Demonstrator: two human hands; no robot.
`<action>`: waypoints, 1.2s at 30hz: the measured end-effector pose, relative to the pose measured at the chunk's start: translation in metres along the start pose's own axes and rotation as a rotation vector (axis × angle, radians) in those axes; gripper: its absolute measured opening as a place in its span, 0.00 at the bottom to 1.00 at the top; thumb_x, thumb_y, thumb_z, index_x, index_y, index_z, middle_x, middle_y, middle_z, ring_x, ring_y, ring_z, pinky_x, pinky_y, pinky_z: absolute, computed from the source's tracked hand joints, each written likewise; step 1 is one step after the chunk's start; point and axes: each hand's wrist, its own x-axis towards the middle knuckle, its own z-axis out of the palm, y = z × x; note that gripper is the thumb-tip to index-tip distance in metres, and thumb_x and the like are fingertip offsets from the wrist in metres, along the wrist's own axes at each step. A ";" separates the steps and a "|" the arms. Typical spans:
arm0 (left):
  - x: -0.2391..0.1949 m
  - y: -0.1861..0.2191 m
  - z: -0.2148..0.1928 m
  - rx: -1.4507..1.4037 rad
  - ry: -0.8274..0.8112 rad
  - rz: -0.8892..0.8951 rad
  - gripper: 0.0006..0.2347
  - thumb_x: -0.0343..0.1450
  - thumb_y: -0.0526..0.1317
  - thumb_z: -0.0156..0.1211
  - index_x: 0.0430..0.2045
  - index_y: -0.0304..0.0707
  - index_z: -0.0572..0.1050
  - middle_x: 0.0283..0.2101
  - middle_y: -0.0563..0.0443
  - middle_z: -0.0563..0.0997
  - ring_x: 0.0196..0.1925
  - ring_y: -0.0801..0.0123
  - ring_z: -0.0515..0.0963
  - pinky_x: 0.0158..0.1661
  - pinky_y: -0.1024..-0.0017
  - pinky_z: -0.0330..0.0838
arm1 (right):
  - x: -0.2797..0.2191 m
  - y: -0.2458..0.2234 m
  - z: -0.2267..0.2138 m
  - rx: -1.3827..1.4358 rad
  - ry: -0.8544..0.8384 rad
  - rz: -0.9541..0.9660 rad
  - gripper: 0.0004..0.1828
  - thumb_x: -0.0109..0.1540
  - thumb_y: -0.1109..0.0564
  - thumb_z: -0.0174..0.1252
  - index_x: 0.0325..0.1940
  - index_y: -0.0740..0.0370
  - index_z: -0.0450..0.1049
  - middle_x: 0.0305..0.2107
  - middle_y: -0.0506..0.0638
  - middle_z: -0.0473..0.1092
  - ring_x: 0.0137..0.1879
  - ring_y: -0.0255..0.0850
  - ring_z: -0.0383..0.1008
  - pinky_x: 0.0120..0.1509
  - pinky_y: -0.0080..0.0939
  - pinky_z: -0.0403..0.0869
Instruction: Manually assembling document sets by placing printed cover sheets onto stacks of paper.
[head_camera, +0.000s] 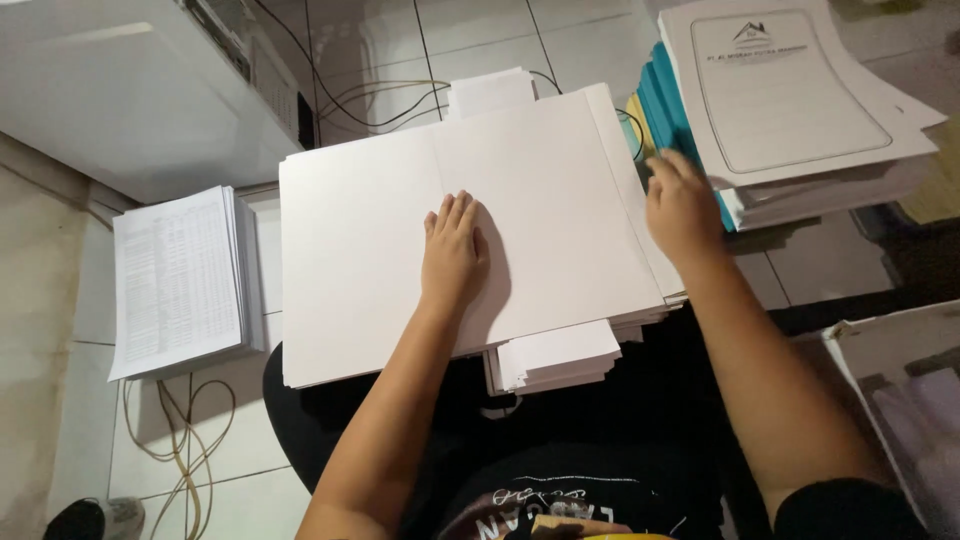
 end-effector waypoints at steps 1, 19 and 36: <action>0.001 -0.003 0.002 -0.020 0.029 0.012 0.20 0.74 0.35 0.49 0.64 0.39 0.69 0.70 0.40 0.67 0.75 0.52 0.60 0.71 0.49 0.48 | 0.002 0.004 -0.021 -0.218 0.051 -0.024 0.19 0.67 0.54 0.60 0.62 0.59 0.77 0.62 0.57 0.69 0.71 0.54 0.66 0.73 0.56 0.63; -0.004 -0.011 -0.017 -0.701 0.098 -0.043 0.15 0.78 0.45 0.43 0.44 0.45 0.81 0.46 0.51 0.84 0.57 0.64 0.80 0.61 0.62 0.66 | 0.016 -0.100 -0.094 -0.419 0.399 -0.245 0.17 0.70 0.67 0.57 0.64 0.69 0.77 0.52 0.62 0.78 0.55 0.55 0.79 0.58 0.48 0.77; 0.009 -0.061 -0.005 -1.602 0.023 -0.167 0.31 0.74 0.39 0.62 0.74 0.42 0.56 0.71 0.44 0.66 0.74 0.53 0.62 0.71 0.52 0.53 | -0.009 -0.154 -0.053 0.253 -0.127 0.416 0.48 0.64 0.44 0.61 0.81 0.58 0.43 0.73 0.74 0.47 0.77 0.71 0.48 0.79 0.71 0.48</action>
